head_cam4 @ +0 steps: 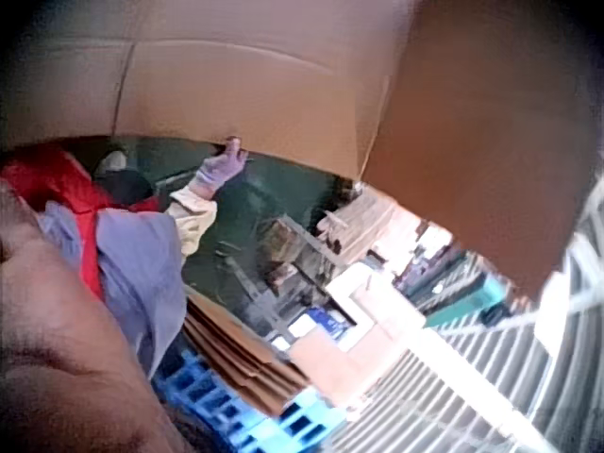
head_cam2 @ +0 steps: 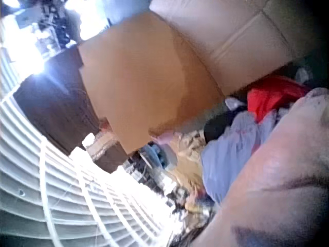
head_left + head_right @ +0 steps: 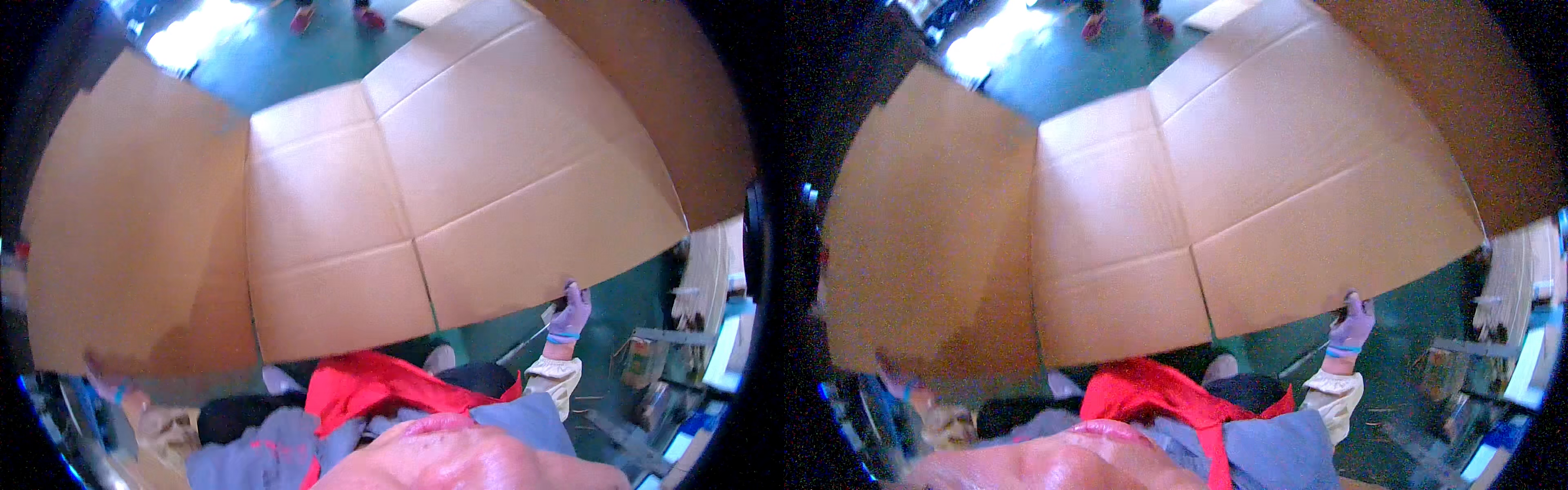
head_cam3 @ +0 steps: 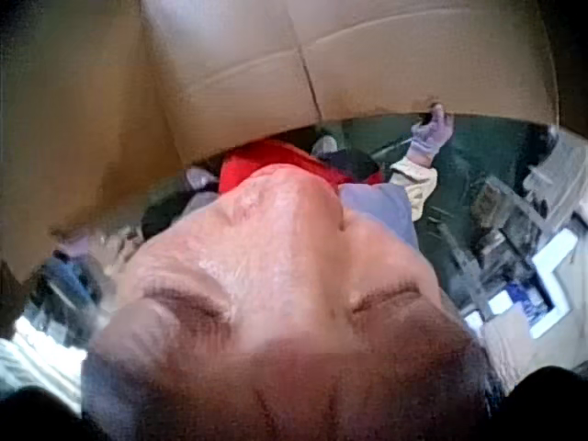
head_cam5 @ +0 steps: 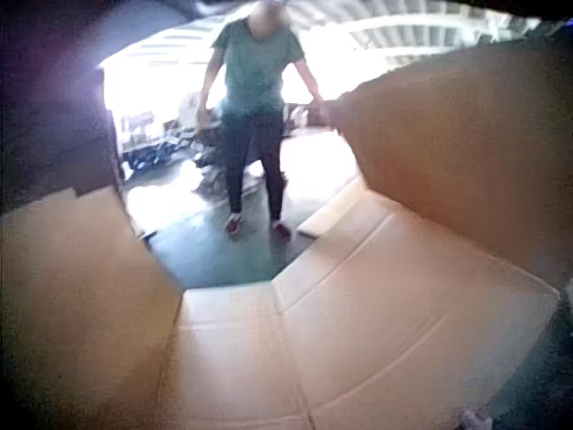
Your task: The person uses a handheld box cutter to slice a large flat cardboard sheet on the floor. They make several cuts along pre-printed lines, then fold the cardboard along the scored lines to separate sections.
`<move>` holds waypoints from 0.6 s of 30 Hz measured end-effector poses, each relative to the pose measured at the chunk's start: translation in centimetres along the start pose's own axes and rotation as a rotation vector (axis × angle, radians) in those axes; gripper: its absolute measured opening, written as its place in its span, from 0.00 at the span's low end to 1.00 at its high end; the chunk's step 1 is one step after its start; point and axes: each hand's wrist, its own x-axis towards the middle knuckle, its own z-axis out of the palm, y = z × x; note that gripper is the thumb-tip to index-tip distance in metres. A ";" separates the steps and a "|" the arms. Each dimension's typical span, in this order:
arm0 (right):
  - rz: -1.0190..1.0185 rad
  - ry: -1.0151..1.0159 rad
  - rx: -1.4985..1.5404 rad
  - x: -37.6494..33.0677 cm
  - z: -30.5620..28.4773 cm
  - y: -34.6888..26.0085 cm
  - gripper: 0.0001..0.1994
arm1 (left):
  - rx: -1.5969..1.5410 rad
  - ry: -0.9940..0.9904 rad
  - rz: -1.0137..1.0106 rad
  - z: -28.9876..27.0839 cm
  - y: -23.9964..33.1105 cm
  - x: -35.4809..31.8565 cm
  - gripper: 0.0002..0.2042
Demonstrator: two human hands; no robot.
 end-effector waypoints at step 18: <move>0.665 -0.158 0.079 9.6 -9.5 20.5 0.07 | 0.569 -0.365 0.435 9.0 0.2 -0.1 0.21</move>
